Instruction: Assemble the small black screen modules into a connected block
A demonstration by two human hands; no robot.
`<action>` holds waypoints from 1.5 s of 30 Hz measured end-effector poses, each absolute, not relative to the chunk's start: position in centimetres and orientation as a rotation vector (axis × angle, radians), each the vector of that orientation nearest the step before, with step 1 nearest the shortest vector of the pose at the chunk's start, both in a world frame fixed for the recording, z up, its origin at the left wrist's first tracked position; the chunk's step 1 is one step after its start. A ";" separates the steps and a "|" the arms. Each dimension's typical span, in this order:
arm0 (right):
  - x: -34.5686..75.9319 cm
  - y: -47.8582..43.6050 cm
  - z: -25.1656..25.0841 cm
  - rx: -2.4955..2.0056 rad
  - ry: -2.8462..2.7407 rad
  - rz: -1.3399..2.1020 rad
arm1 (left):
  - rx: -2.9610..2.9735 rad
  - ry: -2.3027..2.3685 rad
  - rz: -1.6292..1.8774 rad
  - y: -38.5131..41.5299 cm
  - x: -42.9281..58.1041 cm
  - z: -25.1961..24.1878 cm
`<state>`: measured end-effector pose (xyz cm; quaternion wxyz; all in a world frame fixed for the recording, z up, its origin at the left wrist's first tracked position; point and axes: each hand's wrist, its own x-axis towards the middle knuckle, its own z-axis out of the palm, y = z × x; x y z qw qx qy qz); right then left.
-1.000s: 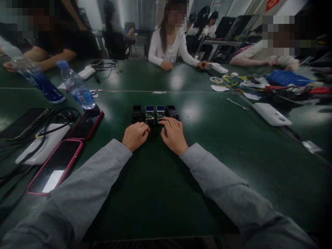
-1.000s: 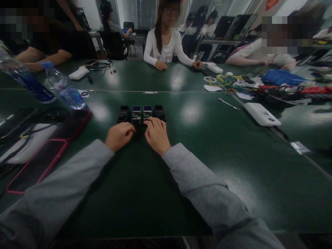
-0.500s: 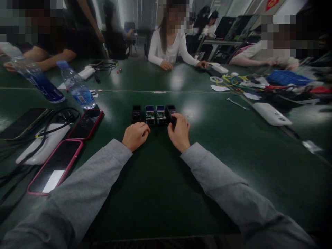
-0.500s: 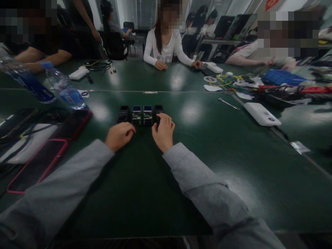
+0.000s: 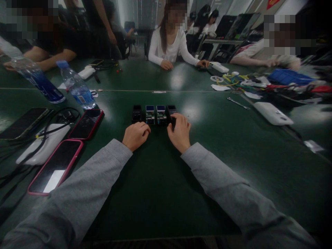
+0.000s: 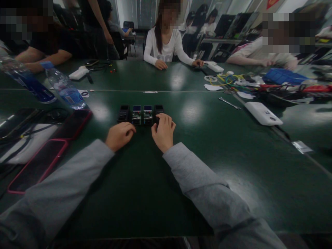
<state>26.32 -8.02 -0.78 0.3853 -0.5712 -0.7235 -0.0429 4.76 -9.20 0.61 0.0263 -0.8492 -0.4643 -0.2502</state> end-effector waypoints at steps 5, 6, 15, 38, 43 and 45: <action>26.3 -8.1 -0.8 -1.439 -1.850 -0.129 | -2.630 -1.442 -0.770 -9.3 4.8 0.6; 26.2 -8.1 -0.8 -1.432 -1.852 -0.138 | -2.629 -1.436 -0.783 -9.3 4.8 0.6; 25.6 -8.6 -0.3 -1.408 -1.915 -0.203 | -2.469 -1.284 -0.983 -9.5 4.7 0.9; 25.6 -7.3 0.0 -1.366 -2.201 -0.259 | -2.501 -1.449 -0.847 -7.7 4.9 1.0; 25.6 -7.4 0.0 -1.366 -2.198 -0.254 | -2.498 -1.468 -0.858 -7.7 4.9 0.9; 25.6 -7.5 0.1 -1.368 -2.195 -0.254 | -2.491 -1.465 -0.857 -7.7 4.9 0.9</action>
